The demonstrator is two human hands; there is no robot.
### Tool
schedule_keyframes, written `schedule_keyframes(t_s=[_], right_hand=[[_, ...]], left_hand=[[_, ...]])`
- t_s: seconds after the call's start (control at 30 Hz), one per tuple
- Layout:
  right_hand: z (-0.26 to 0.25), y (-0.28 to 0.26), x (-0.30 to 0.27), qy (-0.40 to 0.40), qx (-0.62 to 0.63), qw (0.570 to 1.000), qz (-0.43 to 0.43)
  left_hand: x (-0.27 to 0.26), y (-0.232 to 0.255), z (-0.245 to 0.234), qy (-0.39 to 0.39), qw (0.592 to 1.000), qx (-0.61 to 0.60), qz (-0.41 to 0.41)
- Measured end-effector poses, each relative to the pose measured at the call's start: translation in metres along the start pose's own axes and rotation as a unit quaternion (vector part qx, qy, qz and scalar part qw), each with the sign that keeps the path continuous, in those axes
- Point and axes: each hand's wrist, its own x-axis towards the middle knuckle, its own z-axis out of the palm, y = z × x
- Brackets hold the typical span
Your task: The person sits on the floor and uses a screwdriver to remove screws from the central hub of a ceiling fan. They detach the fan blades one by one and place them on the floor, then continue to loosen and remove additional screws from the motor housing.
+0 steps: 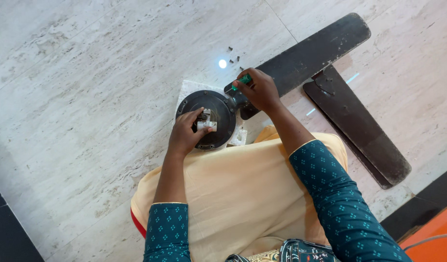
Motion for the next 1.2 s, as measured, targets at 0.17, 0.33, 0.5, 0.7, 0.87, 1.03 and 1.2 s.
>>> schedule_keyframes(t_s=[0.17,0.33,0.5,0.7,0.87,1.03,1.2], right_hand=[[0.013,-0.009,-0.014,-0.071,-0.068,0.995,-0.005],[0.012,-0.013,-0.023,-0.065,-0.097,0.993,-0.014],[-0.004,-0.011,-0.029,-0.047,-0.088,0.995,-0.015],[-0.023,-0.019,-0.035,-0.014,-0.053,0.998,-0.013],[-0.026,-0.031,-0.039,-0.035,-0.024,0.999,-0.009],[-0.007,-0.047,-0.048,-0.090,-0.091,0.986,-0.104],[0.016,-0.062,-0.059,-0.183,-0.117,0.966,-0.143]], left_hand=[[-0.001,0.014,0.000,0.003,0.998,0.039,-0.049],[-0.009,0.028,0.008,0.043,0.993,0.075,-0.083],[-0.022,0.036,0.031,0.057,0.985,0.069,-0.148],[-0.029,0.041,0.063,0.069,0.989,0.031,-0.129],[-0.026,0.038,0.050,0.081,0.986,-0.014,-0.146],[-0.021,0.033,0.027,0.081,0.985,-0.037,-0.146],[-0.022,0.006,0.030,0.120,0.992,-0.025,-0.009]])
